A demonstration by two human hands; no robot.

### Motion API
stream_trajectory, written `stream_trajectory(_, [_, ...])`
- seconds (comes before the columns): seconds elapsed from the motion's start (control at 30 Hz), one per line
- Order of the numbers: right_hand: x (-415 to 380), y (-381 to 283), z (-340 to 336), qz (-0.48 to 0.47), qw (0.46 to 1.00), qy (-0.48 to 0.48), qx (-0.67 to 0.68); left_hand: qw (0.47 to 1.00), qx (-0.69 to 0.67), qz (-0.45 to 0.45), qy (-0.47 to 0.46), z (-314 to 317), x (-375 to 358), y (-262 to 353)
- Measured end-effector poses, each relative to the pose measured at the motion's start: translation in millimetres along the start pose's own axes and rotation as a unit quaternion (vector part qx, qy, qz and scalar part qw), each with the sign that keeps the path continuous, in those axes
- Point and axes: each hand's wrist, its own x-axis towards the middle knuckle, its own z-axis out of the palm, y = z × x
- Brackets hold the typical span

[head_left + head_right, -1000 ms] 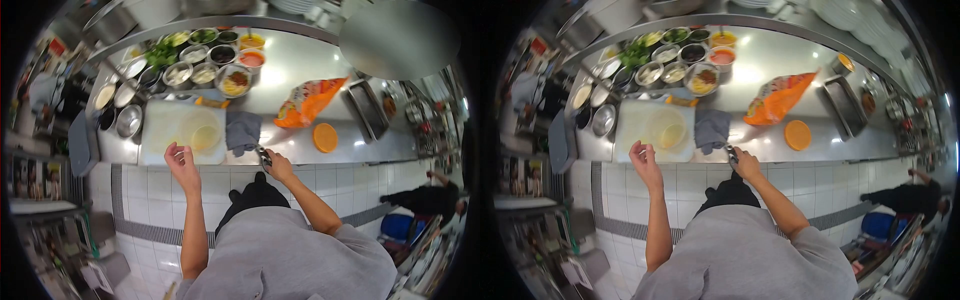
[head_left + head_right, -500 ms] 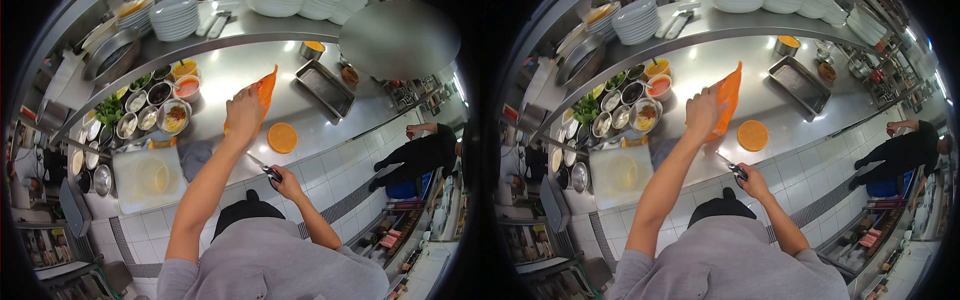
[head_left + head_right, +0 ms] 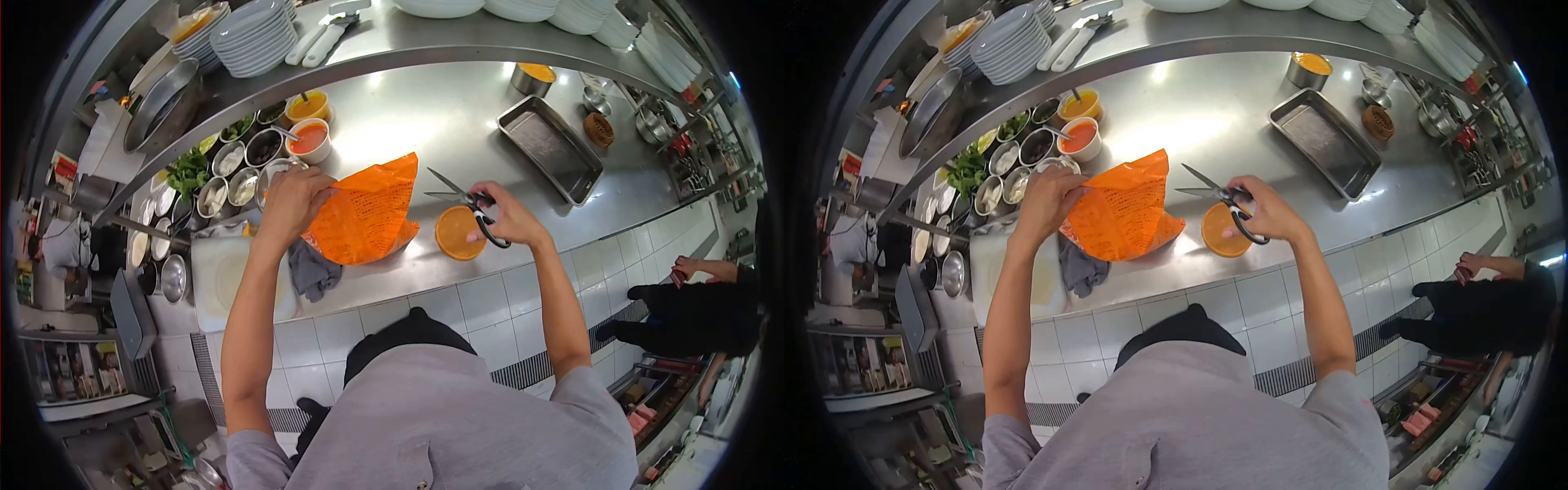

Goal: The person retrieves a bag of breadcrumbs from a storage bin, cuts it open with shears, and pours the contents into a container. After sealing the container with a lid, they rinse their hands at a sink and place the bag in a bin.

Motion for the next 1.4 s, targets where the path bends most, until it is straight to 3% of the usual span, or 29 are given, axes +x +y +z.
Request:
stream_trajectory(0.2, [48.7,-20.3,-12.8,-0.043,0.995,-0.089,-0.015,0.999,-0.025,-0.035,0.005,-4.8,-10.2,11.7])
stream_trajectory(0.4, [63.9,-28.0,-7.6,-0.065,0.988,-0.141,-0.007,0.994,-0.053,0.011,0.095,9.2,46.9,69.0])
stream_trajectory(0.47, [62.4,-25.3,-5.2,-0.047,0.989,-0.138,-0.006,0.996,-0.09,-0.004,-0.025,6.8,68.5,75.4])
stream_trajectory(0.83, [66.9,-22.1,12.6,-0.071,0.992,-0.097,0.033,0.993,-0.11,0.035,-0.027,-0.6,79.3,67.3])
stream_trajectory(0.93, [70.4,-17.0,18.7,-0.026,0.995,-0.093,0.021,0.994,-0.101,0.031,-0.004,3.9,78.3,58.5])
stream_trajectory(1.0, [69.2,-16.6,21.6,0.015,0.995,-0.094,0.008,0.984,-0.177,0.011,0.006,7.1,77.7,54.2])
stream_trajectory(1.1, [72.8,-21.2,28.7,-0.04,0.996,-0.07,0.035,0.98,-0.197,0.021,0.035,12.7,77.5,53.8])
stream_trajectory(1.17, [78.5,-27.2,37.1,-0.133,0.99,-0.021,0.036,0.983,-0.171,0.04,0.053,15.9,78.3,57.2])
stream_trajectory(1.3, [86.8,-34.9,39.9,-0.088,0.995,-0.04,0.0,0.987,-0.105,0.045,0.116,14.7,73.1,60.8])
stream_trajectory(1.4, [88.8,-36.2,40.8,-0.093,0.994,-0.038,0.034,0.974,-0.146,0.025,0.171,22.8,64.1,57.9])
